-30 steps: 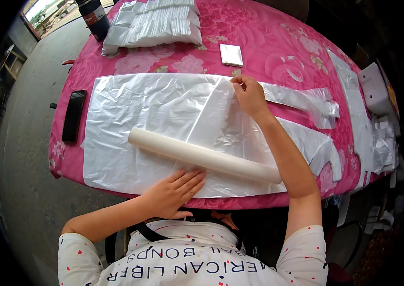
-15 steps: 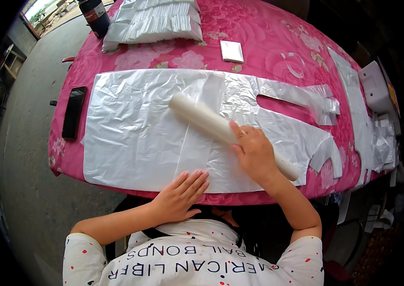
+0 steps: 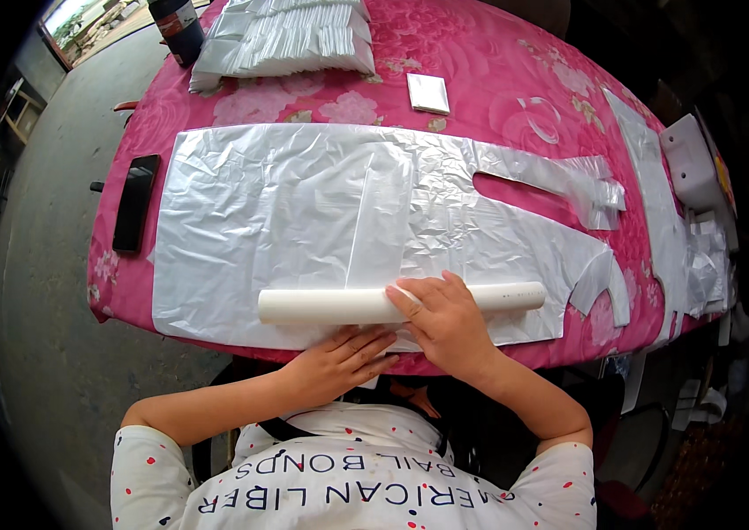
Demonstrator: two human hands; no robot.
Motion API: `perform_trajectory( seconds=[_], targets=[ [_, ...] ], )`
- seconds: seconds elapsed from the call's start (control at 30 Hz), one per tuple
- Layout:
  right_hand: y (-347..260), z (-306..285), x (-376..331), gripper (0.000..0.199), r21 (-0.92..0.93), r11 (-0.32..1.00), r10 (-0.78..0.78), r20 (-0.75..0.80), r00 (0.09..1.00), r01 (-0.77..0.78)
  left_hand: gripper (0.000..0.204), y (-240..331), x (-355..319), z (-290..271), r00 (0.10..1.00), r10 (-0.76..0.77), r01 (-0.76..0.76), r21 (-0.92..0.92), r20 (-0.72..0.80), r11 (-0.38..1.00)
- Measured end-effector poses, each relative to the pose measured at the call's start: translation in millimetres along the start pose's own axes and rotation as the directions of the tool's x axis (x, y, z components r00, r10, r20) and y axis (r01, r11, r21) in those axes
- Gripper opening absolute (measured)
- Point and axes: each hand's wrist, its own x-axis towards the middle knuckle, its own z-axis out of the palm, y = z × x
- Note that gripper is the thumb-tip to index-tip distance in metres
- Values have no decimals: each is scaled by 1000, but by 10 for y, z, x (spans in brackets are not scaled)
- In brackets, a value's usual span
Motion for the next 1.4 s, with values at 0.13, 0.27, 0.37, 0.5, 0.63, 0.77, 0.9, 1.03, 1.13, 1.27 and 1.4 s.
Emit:
perform_trajectory(
  seconds=[0.13,0.27,0.37,0.5,0.63,0.77,0.9,1.03,1.13,1.27,1.4],
  targets=[
    [66,98,223,52,-62,996,-62,-62,996,59,54,78,-10,33,999,-40,41,33,-10,999],
    [443,164,695,51,-114,993,-43,-185,982,22,54,136,-22,106,998,-58,61,101,-35,993],
    [755,99,1058,50,-145,989,8,-214,977,-40,53,149,-27,117,998,-42,44,60,-45,997],
    [941,97,1215,47,-217,974,-7,-289,957,-58,51,90,-77,39,998,12,-13,-18,-57,1000],
    [683,170,909,47,-139,986,-128,-267,955,93,48,-40,-170,-34,999,-15,14,-26,-38,1000],
    [374,244,436,50,209,949,-246,21,969,237,43,-84,-171,-87,989,-77,45,-238,-130,970],
    [144,264,184,48,273,932,-262,48,964,240,40,-129,-150,-84,951,-98,-41,-433,-293,900],
    [62,270,75,44,182,964,-192,-29,981,194,48,-236,-110,-159,933,-74,-91,-431,-351,898],
    [86,309,39,42,97,980,-165,-97,981,175,57,-308,13,-250,945,-176,95,-283,-275,954],
    [94,315,37,38,42,985,-160,-154,975,168,57,-367,53,-168,910,-297,190,-345,-290,919],
    [88,279,65,32,127,987,-74,-157,985,94,52,-387,115,-162,872,-373,227,-412,-318,883]
  ],
)
